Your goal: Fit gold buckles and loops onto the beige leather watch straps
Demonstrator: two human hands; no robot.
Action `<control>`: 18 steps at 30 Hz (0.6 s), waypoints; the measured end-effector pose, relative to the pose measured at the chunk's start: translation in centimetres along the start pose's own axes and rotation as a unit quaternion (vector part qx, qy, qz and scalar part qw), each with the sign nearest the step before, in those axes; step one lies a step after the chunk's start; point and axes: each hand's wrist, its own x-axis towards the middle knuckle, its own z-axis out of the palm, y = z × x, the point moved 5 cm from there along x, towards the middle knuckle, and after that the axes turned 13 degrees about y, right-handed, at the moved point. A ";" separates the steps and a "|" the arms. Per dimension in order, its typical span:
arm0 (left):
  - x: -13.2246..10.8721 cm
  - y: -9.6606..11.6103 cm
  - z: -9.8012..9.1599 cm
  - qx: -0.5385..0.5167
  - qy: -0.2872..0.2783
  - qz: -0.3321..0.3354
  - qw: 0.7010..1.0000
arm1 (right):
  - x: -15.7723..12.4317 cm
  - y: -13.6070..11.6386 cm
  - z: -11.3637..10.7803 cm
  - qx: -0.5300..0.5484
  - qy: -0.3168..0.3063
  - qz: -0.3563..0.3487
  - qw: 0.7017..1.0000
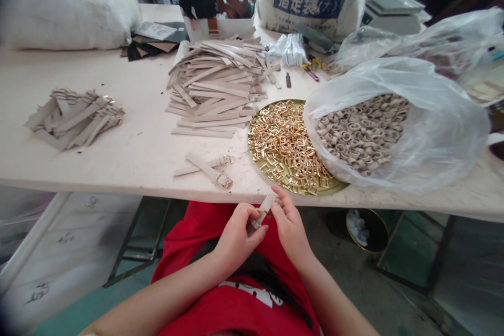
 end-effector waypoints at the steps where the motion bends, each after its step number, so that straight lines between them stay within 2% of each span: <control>1: 0.0 0.0 0.0 0.000 -0.001 0.000 1.000 | 0.1 0.0 0.1 -0.002 0.000 0.001 1.000; 18: 0.5 -0.6 0.0 -0.012 -0.001 -0.021 1.000 | 0.3 0.0 0.4 -0.017 0.009 0.000 1.000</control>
